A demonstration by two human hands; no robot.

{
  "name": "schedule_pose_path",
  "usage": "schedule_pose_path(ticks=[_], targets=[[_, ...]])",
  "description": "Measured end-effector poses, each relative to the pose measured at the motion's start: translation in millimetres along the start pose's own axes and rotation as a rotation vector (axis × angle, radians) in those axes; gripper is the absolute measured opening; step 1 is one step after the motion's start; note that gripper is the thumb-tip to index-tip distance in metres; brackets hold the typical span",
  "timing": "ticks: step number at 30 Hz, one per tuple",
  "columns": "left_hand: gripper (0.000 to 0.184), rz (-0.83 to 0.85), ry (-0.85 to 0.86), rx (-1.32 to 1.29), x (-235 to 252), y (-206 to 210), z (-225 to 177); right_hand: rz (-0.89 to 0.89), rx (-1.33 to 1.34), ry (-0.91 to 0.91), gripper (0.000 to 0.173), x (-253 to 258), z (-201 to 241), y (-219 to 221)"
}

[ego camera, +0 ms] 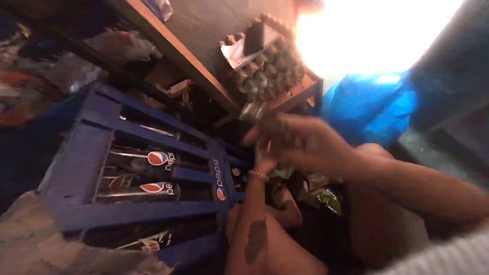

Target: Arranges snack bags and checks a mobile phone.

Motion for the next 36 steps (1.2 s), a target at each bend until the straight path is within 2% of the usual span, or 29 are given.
schedule_pose_path(ticks=[2, 4, 7, 10, 12, 14, 17, 20, 21, 24, 28, 30, 34, 36], targets=[[0.026, -0.124, 0.019, -0.152, -5.0, -19.9, 0.8, -0.223, -0.197, 0.096, 0.025, 8.2, -64.8, -41.2], [0.026, -0.187, 0.017, -0.361, -6.7, -35.9, 9.7, -0.378, -0.287, 0.306, 0.030, -3.1, -127.7, -76.8], [0.027, -0.287, 0.035, -0.695, -18.0, -50.7, 14.1, -0.392, -0.232, 0.612, 0.033, -23.8, -176.3, -96.2], [0.028, -0.368, 0.167, -0.949, -24.0, -67.0, 15.2, -0.354, -0.110, 0.658, 0.028, -15.8, -177.4, -84.2], [0.029, -0.374, 0.296, -1.049, -27.0, -70.9, 19.4, -0.334, 0.034, 0.639, 0.028, -15.0, -174.9, -63.6], [0.031, -0.372, 0.355, -1.086, -27.8, -72.4, 19.0, -0.287, 0.168, 0.626, 0.031, -13.7, -169.5, -44.5], [0.033, -0.479, 0.308, -1.008, -29.2, -73.0, 17.9, -0.176, 0.212, 0.635, 0.031, -10.3, -166.1, -26.6], [0.035, -0.608, 0.231, -0.905, -32.1, -75.8, 16.3, -0.090, 0.199, 0.614, 0.014, -6.8, -172.8, -19.3], [0.039, -0.627, 0.241, -0.910, -30.7, -75.8, 20.2, -0.080, 0.206, 0.609, 0.019, -6.2, -175.2, -17.0], [0.047, -0.576, 0.285, -0.938, -27.5, -72.7, 23.5, -0.147, 0.197, 0.589, 0.021, -3.4, -180.5, -11.3], [0.049, -0.502, 0.109, -1.039, -29.8, -60.3, 16.1, -0.278, 0.197, 0.504, 0.014, 3.0, -182.6, -13.2], [0.044, -0.478, 0.076, -1.059, -28.0, -56.7, 17.1, -0.305, 0.178, 0.473, 0.012, 2.9, -186.3, -14.5], [0.034, -0.557, 0.087, -0.967, -27.3, -56.5, 12.2, -0.331, 0.136, 0.454, 0.015, 2.3, -186.7, -16.6], [0.032, -0.655, 0.110, -0.819, -28.8, -56.0, 9.4, -0.340, 0.099, 0.442, 0.017, 1.3, -187.0, -18.4]])
Point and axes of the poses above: each hand's wrist, its own x-axis towards the middle knuckle, its own y-axis out of the palm, z = x × y, the point moved 5 cm from there along x, towards the middle knuckle, and after that the axes turned 7 degrees about z, right-handed, at the moved point
